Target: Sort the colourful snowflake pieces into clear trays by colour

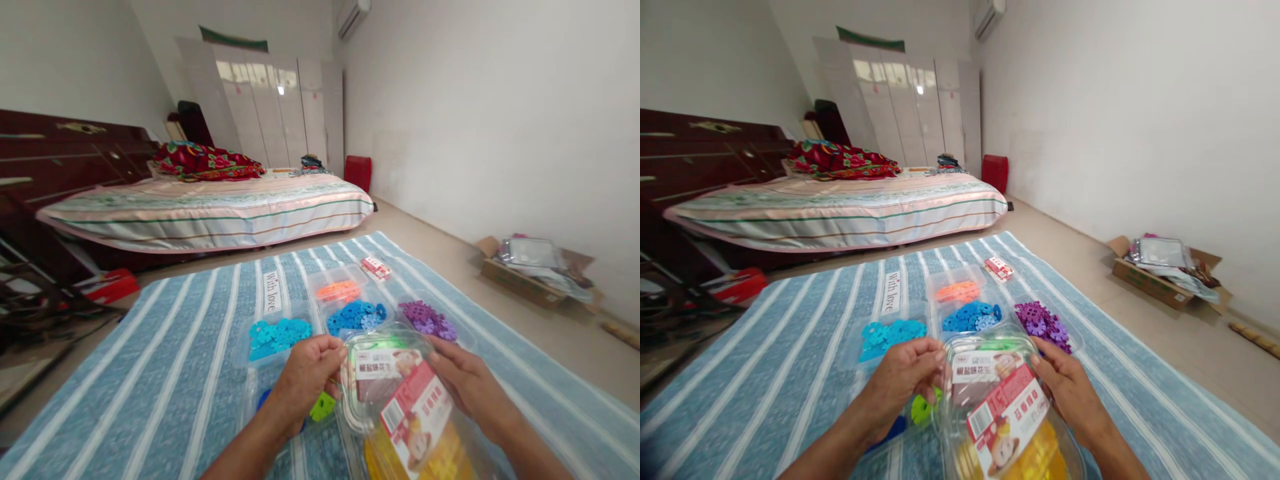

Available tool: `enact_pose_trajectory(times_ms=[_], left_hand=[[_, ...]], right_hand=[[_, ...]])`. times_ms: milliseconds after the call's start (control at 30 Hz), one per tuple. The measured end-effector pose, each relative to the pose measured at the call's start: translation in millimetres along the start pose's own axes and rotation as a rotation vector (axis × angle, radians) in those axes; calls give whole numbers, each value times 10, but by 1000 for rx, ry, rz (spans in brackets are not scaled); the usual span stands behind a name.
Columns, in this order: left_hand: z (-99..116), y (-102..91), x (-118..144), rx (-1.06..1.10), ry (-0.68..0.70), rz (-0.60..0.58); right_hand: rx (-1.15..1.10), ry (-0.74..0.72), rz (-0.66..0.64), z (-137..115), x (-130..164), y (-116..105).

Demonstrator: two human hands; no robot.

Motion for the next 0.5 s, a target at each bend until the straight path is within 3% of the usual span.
enact_pose_trajectory(times_ms=[167, 300, 500], left_hand=[[-1, -29, 7, -7, 0, 103], [-62, -207, 34, 43, -18, 243], [-191, -440, 108, 146, -76, 377]], right_hand=[[64, -6, 60, 1, 42, -134], [141, -43, 67, -64, 145, -247], [361, -47, 312, -147, 410, -373]])
Point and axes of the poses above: each hand's wrist, its own x-axis away from the middle knuckle, its own y-axis out of the palm, z = x × y, the point moved 3 cm from there along -x, towards the middle knuckle, and after that the axes turned 13 degrees about -x, right-handed, at the moved point
